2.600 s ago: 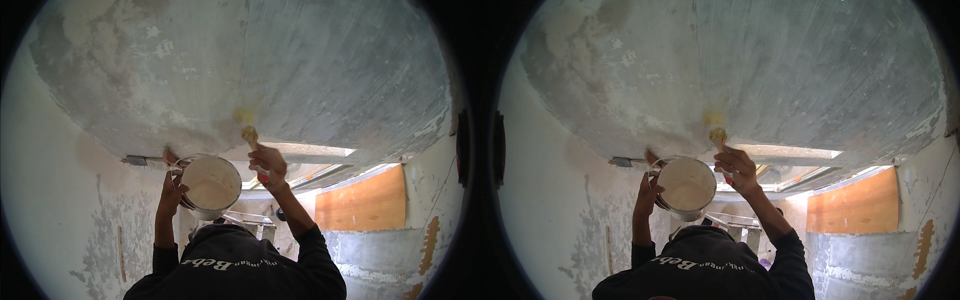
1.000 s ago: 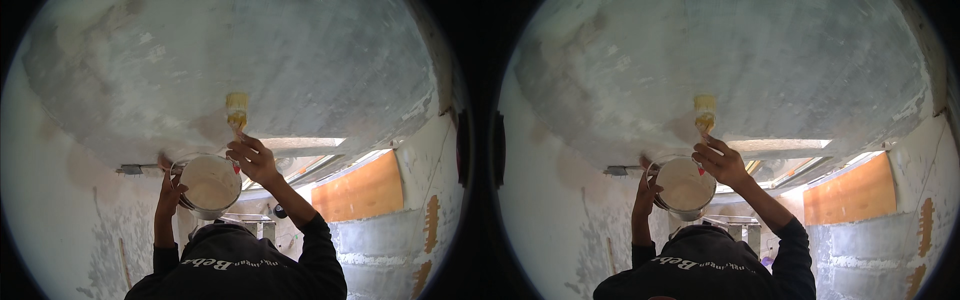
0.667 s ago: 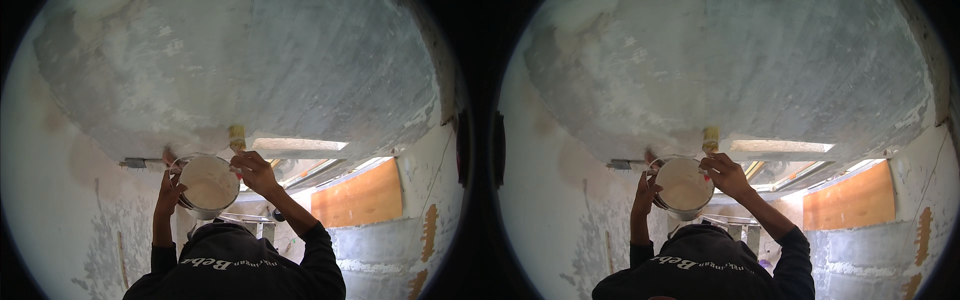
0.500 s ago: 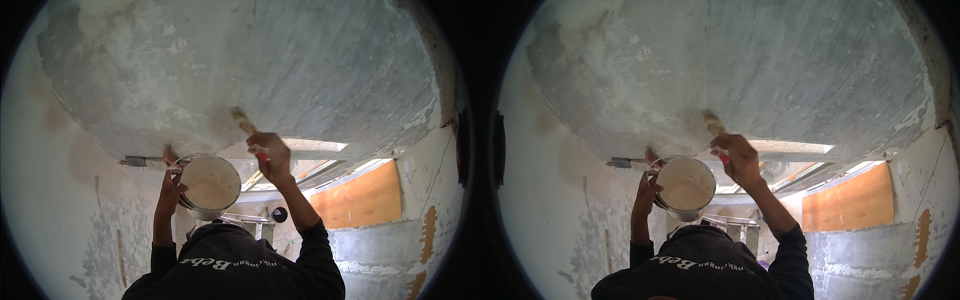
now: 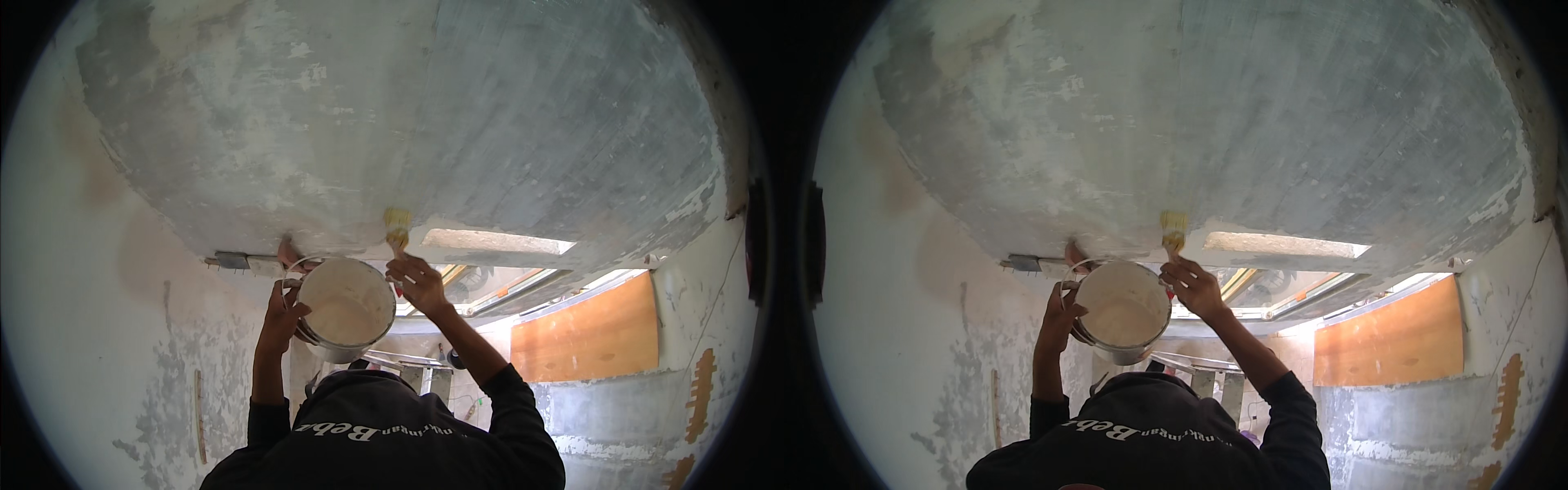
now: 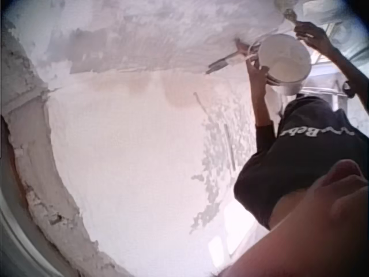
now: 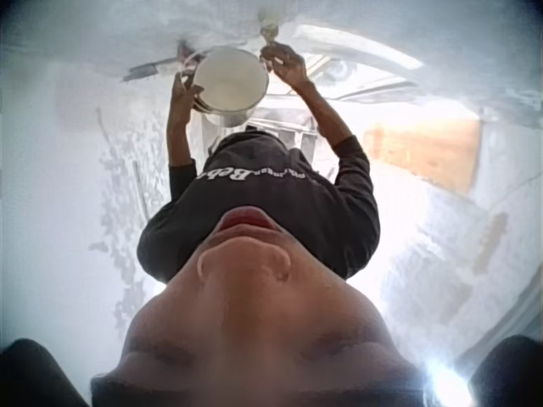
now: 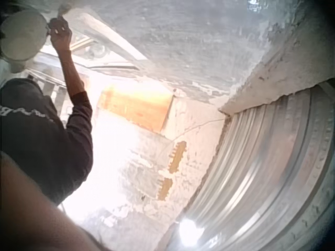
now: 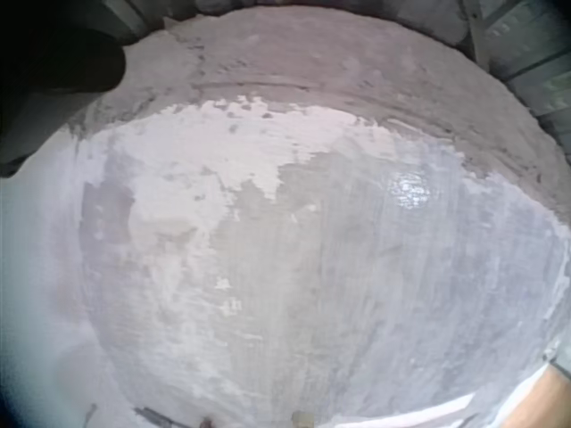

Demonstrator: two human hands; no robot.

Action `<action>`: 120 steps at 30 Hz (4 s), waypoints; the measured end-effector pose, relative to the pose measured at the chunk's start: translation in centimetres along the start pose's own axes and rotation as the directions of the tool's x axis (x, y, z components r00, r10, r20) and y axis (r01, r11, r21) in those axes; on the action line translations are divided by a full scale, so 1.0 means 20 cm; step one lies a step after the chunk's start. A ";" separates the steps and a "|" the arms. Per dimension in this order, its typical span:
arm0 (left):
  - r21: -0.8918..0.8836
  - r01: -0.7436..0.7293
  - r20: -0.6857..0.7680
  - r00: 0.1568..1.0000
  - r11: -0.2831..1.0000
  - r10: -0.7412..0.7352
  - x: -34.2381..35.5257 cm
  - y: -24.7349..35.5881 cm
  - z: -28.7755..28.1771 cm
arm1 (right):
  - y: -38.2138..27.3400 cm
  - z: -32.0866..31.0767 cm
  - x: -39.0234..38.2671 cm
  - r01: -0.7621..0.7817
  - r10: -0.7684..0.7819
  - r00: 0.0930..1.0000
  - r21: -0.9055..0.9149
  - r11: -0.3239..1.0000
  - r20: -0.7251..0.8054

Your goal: The person paints a ceiling using a brush and white paint from a bucket, standing on a ladder and dipping the brush to apply thin layers.

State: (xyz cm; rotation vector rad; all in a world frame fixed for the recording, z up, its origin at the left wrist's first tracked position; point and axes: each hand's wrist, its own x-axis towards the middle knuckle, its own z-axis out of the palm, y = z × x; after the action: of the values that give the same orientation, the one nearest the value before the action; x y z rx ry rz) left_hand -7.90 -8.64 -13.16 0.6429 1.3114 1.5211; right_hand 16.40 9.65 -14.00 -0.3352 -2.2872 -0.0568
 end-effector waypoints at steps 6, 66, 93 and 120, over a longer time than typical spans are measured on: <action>0.041 0.024 0.014 1.000 0.999 -0.025 0.01 -0.04 -0.04 | -0.04 0.08 -0.12 -0.161 0.149 0.985 0.169 0.972 0.085; 0.450 -0.153 0.702 0.669 0.880 -0.243 0.41 -1.03 0.72 | -0.39 -0.17 -1.13 -0.988 0.980 0.062 0.125 0.086 -0.189; 0.600 -0.403 0.799 0.336 0.691 -0.498 0.14 -1.75 0.66 | -0.86 0.15 -1.75 -0.967 0.844 -0.192 -0.051 -0.249 -0.501; 0.670 -0.410 0.741 0.423 0.619 -0.522 0.11 -1.69 0.73 | -0.85 0.15 -1.80 -0.970 0.864 -0.157 -0.092 -0.227 -0.479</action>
State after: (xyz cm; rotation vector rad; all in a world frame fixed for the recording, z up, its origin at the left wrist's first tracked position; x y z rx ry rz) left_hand 15.16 -2.98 -41.38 1.7040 0.9662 0.1351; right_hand 32.87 -14.19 -41.33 -2.2047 -1.0398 0.1873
